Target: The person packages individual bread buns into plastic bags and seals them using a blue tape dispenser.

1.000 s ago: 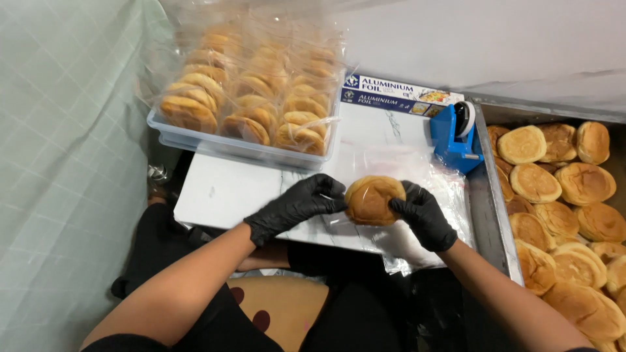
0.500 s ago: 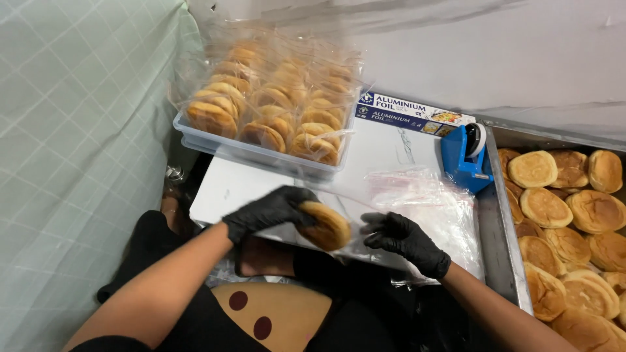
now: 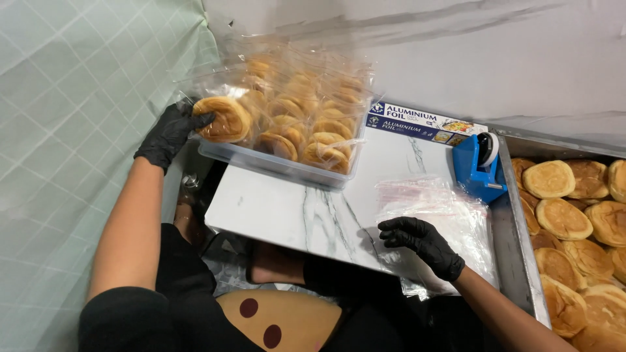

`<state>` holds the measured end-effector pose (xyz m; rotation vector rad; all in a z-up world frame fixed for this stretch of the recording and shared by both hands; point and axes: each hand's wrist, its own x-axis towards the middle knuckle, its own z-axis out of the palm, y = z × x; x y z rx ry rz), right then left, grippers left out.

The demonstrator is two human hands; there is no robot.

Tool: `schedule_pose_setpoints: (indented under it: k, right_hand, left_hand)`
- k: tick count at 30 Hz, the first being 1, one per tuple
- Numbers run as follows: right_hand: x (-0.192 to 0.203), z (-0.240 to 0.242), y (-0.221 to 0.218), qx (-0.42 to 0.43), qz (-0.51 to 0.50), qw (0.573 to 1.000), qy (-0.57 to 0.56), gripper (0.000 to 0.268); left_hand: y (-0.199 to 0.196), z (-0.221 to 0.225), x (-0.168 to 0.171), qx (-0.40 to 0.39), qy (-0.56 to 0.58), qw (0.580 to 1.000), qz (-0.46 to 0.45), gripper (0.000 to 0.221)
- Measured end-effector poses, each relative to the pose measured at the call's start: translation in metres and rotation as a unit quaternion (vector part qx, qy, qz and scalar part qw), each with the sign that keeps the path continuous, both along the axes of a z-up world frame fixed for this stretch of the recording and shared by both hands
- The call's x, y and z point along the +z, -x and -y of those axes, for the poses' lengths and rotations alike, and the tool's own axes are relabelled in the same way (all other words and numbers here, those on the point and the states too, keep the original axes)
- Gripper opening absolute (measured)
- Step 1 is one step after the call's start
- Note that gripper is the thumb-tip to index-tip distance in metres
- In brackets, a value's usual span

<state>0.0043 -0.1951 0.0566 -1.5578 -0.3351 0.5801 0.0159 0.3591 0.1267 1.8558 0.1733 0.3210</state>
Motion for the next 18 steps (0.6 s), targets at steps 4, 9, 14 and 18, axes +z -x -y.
schedule_pose_setpoints:
  k: [4, 9, 14, 18]
  right_hand:
    - [0.006, -0.002, 0.0, -0.002, 0.001, 1.0, 0.005, 0.035]
    - [0.015, -0.007, 0.003, -0.016, -0.017, 0.999, 0.041, 0.034]
    - [0.011, -0.005, -0.002, -0.005, -0.012, 0.999, 0.048, 0.034]
    - [0.021, -0.009, 0.0, -0.015, -0.018, 0.998, 0.063, 0.033]
  left_hand:
    - [-0.02, -0.021, -0.02, -0.002, 0.021, 0.999, 0.038, 0.033]
    - [-0.011, -0.013, -0.01, 0.0, -0.08, 0.996, 0.046, 0.021]
    - [-0.011, -0.022, -0.008, 0.014, -0.164, 0.985, -0.051, 0.038]
    - [-0.015, -0.035, -0.013, -0.006, -0.241, 0.969, -0.058, 0.055]
